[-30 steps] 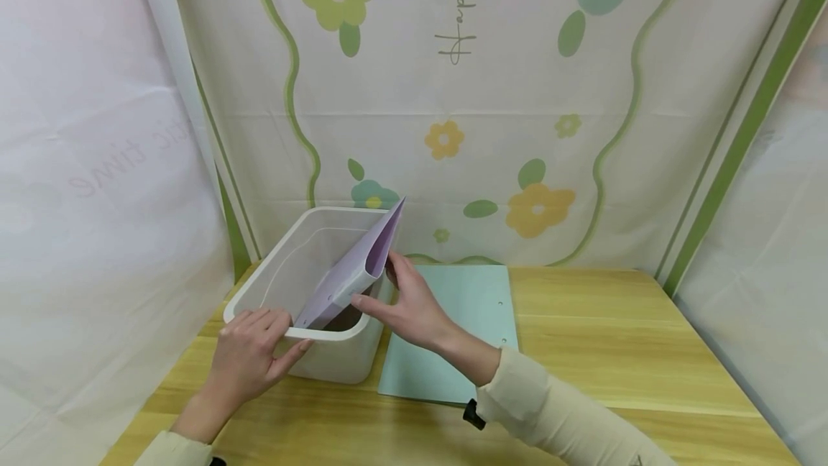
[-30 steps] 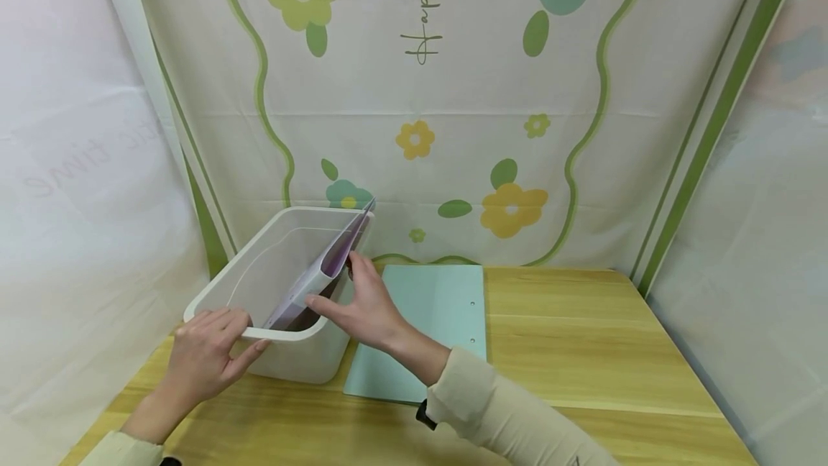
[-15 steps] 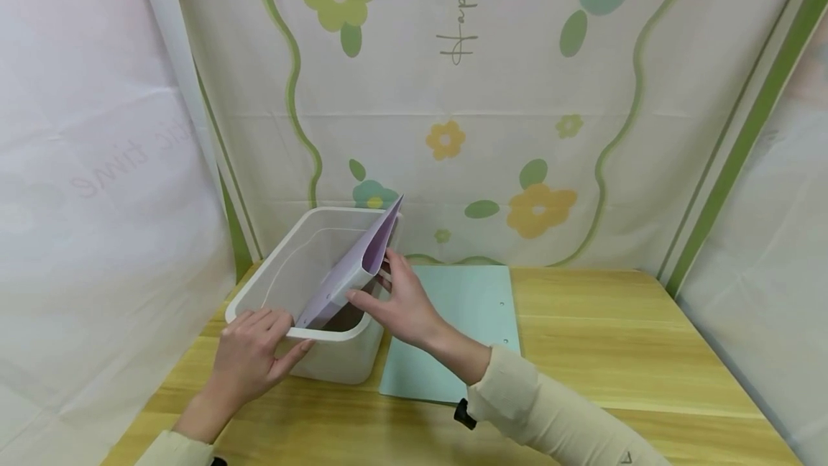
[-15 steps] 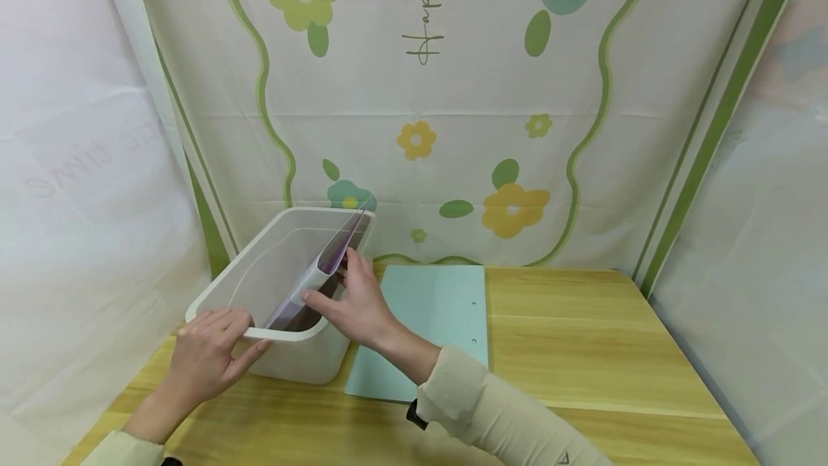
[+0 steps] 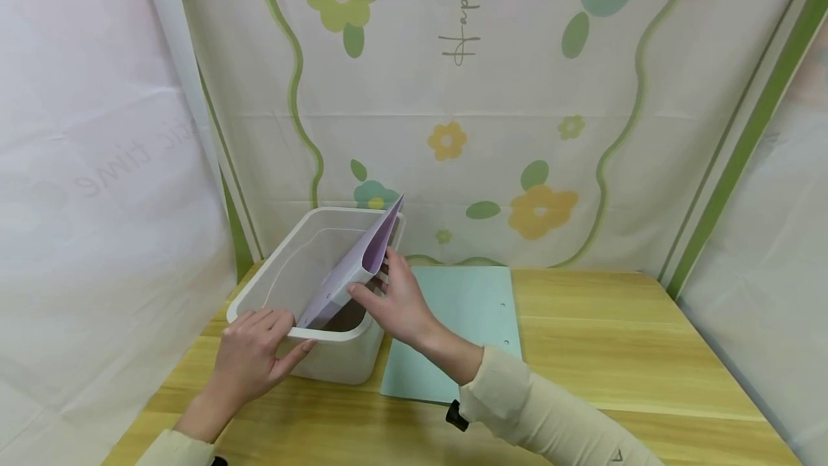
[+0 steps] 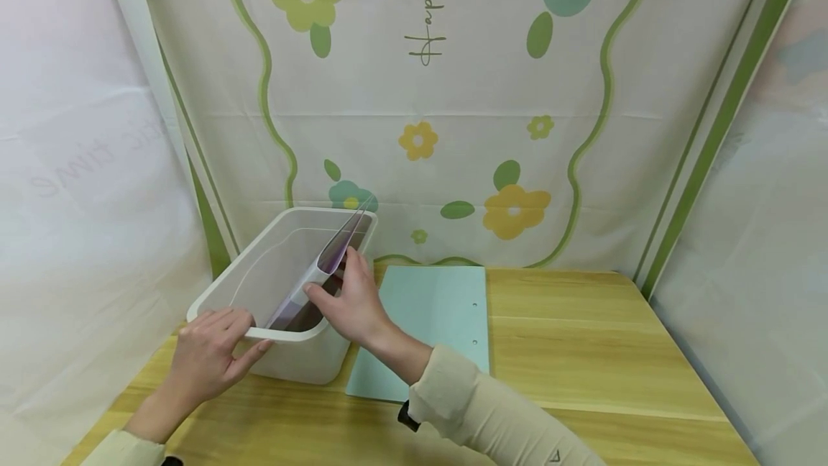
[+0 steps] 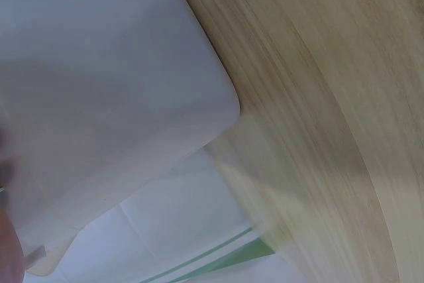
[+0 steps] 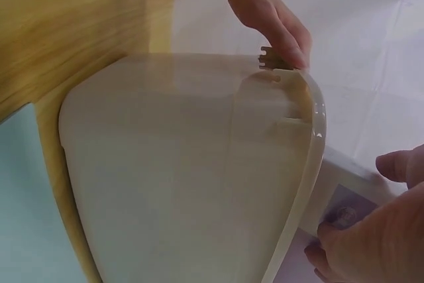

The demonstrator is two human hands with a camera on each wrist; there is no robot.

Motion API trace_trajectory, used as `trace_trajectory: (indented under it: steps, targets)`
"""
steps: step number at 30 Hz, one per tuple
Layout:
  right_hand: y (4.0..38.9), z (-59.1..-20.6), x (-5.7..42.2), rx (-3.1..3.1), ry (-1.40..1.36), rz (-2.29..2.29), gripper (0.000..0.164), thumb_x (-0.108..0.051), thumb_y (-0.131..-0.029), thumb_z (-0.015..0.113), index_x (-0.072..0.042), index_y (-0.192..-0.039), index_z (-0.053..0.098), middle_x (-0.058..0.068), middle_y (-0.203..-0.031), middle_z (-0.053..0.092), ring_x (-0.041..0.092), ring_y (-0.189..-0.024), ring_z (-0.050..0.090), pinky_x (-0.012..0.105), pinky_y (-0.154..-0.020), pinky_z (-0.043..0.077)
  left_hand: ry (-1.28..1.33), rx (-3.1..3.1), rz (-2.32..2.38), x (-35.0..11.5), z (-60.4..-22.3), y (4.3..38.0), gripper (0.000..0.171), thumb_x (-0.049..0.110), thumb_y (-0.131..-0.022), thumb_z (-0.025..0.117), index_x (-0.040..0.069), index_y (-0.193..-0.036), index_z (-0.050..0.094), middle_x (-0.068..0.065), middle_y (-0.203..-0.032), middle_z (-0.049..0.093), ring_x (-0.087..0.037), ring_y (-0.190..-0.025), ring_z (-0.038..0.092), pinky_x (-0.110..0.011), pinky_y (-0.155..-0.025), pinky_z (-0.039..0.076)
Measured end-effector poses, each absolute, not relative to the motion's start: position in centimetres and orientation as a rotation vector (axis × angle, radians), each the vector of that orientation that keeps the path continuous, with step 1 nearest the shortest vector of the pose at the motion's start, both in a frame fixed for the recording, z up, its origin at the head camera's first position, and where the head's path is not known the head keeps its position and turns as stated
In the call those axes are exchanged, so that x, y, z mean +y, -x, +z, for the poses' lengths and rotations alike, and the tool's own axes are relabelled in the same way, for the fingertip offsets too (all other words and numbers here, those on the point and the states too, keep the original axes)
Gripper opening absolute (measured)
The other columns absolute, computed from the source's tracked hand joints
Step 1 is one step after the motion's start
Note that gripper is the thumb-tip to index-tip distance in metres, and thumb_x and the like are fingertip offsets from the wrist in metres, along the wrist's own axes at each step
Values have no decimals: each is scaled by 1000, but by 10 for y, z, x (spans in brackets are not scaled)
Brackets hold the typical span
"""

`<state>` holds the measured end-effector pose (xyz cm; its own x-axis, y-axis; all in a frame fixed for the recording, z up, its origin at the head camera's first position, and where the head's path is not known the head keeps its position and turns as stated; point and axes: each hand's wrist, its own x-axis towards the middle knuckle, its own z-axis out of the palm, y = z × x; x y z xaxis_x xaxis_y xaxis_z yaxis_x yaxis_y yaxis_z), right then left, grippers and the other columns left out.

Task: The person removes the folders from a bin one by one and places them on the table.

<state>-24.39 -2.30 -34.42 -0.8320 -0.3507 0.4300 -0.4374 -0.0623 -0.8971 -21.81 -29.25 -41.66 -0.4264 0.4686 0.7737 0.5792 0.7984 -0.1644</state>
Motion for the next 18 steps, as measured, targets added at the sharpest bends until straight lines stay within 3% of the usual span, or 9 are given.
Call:
trace_trajectory:
  steps: [13, 18]
  targets:
    - [250, -346, -31, -2024, -907, 2107, 57, -5, -93, 69, 1, -142, 41, 17, -136, 52, 33, -125, 59, 44, -101, 51, 778, -2091, -165, -292, -416, 218, 56, 66, -102, 41, 16, -76, 44, 9, -65, 37, -12, -56, 46, -40, -56, 47]
    - [250, -345, -33, -2029, -896, 2097, 57, -4, -93, 69, 1, -142, 40, 16, -135, 53, 35, -124, 60, 38, -99, 52, 781, -2086, -159, -291, -416, 218, 57, 66, -102, 41, 16, -76, 43, 9, -66, 35, -11, -55, 44, -40, -55, 46]
